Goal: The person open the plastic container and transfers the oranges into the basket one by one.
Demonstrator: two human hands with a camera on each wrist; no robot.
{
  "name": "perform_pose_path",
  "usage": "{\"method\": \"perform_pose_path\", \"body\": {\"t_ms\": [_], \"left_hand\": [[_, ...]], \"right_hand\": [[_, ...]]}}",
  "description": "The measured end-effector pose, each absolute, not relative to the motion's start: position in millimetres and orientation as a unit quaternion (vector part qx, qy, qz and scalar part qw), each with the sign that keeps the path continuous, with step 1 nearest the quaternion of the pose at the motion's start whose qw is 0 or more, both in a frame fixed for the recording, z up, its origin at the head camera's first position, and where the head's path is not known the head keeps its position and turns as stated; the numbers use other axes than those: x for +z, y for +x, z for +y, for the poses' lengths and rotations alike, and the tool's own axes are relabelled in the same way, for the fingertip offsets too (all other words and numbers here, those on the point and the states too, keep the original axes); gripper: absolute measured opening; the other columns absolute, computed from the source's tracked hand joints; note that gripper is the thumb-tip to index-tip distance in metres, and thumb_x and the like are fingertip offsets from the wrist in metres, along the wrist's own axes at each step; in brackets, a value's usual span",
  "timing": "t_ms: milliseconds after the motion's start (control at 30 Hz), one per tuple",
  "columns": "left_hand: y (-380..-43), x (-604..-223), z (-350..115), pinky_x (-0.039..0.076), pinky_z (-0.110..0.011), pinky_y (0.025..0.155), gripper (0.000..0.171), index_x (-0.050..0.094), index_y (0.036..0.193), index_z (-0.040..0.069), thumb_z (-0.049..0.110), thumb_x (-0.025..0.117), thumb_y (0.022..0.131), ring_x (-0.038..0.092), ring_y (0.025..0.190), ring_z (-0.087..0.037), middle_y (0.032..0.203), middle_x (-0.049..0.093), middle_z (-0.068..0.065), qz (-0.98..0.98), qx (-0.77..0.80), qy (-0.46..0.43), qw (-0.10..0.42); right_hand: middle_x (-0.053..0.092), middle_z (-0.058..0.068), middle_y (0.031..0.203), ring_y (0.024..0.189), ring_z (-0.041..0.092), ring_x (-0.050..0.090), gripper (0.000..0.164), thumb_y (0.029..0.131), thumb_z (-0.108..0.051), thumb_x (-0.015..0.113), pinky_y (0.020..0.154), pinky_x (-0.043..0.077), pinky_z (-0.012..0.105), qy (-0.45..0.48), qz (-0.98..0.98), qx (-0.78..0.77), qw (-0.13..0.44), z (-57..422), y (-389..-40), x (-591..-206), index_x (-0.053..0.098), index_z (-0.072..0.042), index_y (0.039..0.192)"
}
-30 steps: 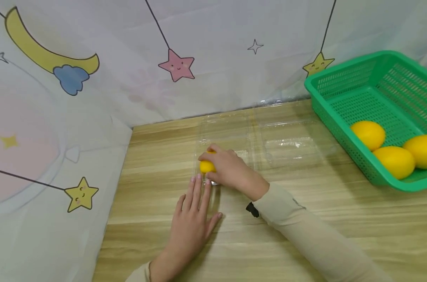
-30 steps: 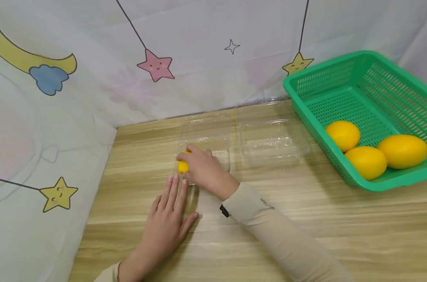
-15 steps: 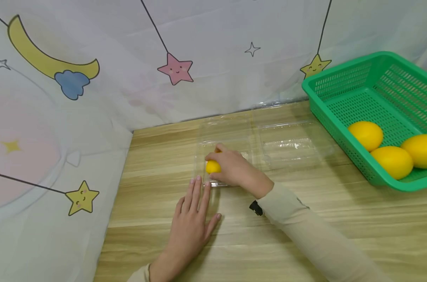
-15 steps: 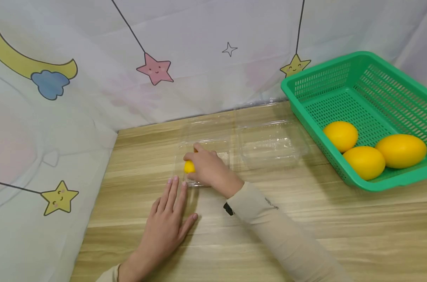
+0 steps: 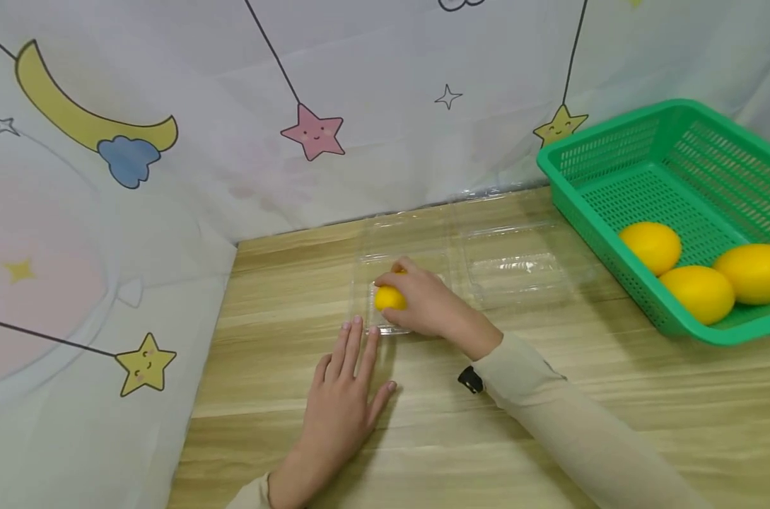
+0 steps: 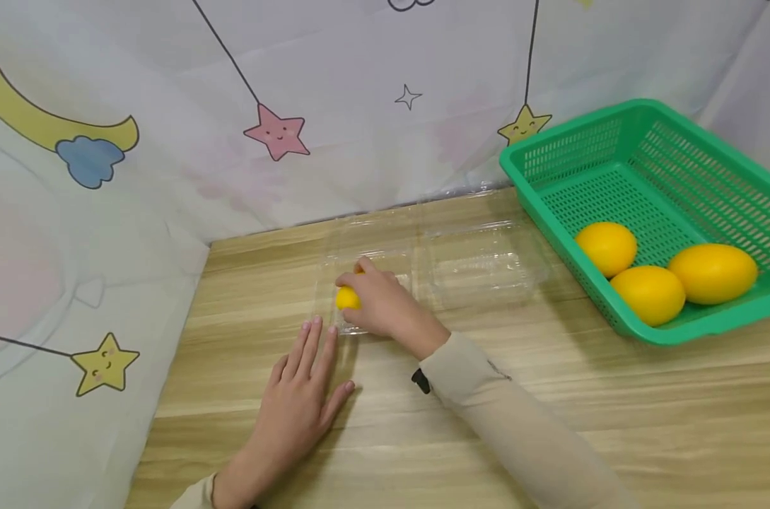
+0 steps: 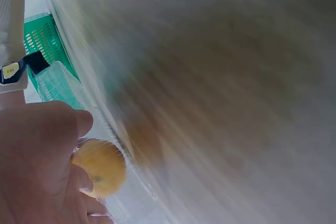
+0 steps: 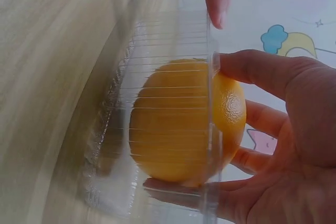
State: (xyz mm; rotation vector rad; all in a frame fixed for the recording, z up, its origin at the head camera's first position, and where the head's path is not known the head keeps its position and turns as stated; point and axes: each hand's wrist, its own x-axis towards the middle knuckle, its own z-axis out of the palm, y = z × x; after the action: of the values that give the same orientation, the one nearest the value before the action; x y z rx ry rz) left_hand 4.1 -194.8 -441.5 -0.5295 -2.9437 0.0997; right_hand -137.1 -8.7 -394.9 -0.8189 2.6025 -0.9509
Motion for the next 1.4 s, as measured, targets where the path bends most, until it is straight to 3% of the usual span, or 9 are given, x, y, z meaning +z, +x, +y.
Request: {"method": "perform_pose_path", "body": {"t_ms": [200,333,600,867,1067,1200,1300,1400], "left_hand": [[2.3,-442.5,-191.5,0.046,-0.054,0.111,0.086,0.026,0.169,0.007,0.054,0.057,0.104,0.022,0.163,-0.033,0.176,0.02,-0.019,-0.981,0.027,-0.175,0.075],[-0.4,-444.1,-189.8,0.047,-0.055,0.111,0.084,0.028,0.168,0.007,0.054,0.056,0.104,0.024,0.162,-0.033,0.175,0.022,-0.019,-0.98,0.018,-0.179,0.086],[-2.8,-444.4,-191.7,0.044,-0.056,0.113,0.082,0.027,0.169,0.009,0.052,0.057,0.105,0.023,0.162,-0.033,0.175,0.023,-0.018,-0.984,-0.016,-0.156,0.078],[-3.2,-444.5,-198.0,0.043,-0.059,0.114,0.081,0.028,0.168,0.008,0.051,0.056,0.105,0.02,0.163,-0.033,0.175,0.023,-0.018,-0.986,-0.032,-0.147,0.067],[-8.8,-444.1,-195.9,0.043,-0.06,0.115,0.081,0.027,0.169,0.009,0.051,0.056,0.106,0.02,0.163,-0.033,0.176,0.022,-0.018,-0.985,-0.042,-0.153,0.062],[-11.5,-444.2,-192.5,0.041,-0.06,0.116,0.082,0.025,0.169,0.009,0.051,0.055,0.106,0.017,0.164,-0.033,0.176,0.02,-0.018,-0.986,-0.047,-0.154,0.05],[-13.7,-444.3,-189.9,0.041,-0.059,0.116,0.081,0.025,0.169,0.01,0.051,0.055,0.106,0.016,0.164,-0.032,0.176,0.019,-0.017,-0.985,-0.052,-0.157,0.049],[-16.0,-444.8,-187.6,0.04,-0.06,0.117,0.081,0.025,0.169,0.01,0.05,0.055,0.107,0.016,0.164,-0.032,0.177,0.019,-0.016,-0.984,-0.056,-0.159,0.049]], "right_hand": [[0.053,0.013,0.15,0.12,0.036,0.062,0.051,0.096,-0.024,0.075,0.093,0.059,0.046,-0.271,0.893,-0.352,0.073,6.3,-126.8,-381.3,0.065,-0.015,0.145],[0.054,0.01,0.151,0.127,0.036,0.061,0.05,0.095,-0.028,0.076,0.099,0.057,0.053,-0.266,0.885,-0.381,0.026,29.4,-115.1,-365.4,0.067,-0.019,0.143],[0.055,0.007,0.149,0.116,0.033,0.067,0.047,0.094,-0.023,0.078,0.091,0.061,0.05,-0.256,0.872,-0.414,-0.052,80.4,-100.0,-347.1,0.068,-0.02,0.14],[0.054,0.012,0.149,0.116,0.036,0.063,0.072,0.085,-0.017,0.086,0.089,0.057,0.053,-0.221,0.889,-0.379,-0.134,145.0,-94.7,-325.9,0.057,-0.015,0.151],[0.056,0.015,0.149,0.117,0.04,0.059,0.075,0.076,-0.012,0.091,0.087,0.038,0.018,-0.156,0.909,-0.34,-0.186,205.1,-89.8,-318.2,0.063,-0.013,0.146],[0.056,0.021,0.149,0.125,0.043,0.054,0.066,0.081,-0.017,0.086,0.087,0.027,0.004,-0.12,0.913,-0.322,-0.222,239.7,-87.9,-320.3,0.065,-0.006,0.142],[0.053,0.023,0.152,0.134,0.021,0.051,0.061,0.088,-0.019,0.082,0.09,0.028,0.003,-0.099,0.907,-0.328,-0.243,263.6,-88.3,-324.7,0.063,-0.001,0.143],[0.05,0.018,0.155,0.134,-0.005,0.039,0.058,0.091,-0.015,0.078,0.091,0.028,0.005,-0.074,0.902,-0.34,-0.256,283.2,-89.2,-332.8,0.061,0.001,0.145]]}}
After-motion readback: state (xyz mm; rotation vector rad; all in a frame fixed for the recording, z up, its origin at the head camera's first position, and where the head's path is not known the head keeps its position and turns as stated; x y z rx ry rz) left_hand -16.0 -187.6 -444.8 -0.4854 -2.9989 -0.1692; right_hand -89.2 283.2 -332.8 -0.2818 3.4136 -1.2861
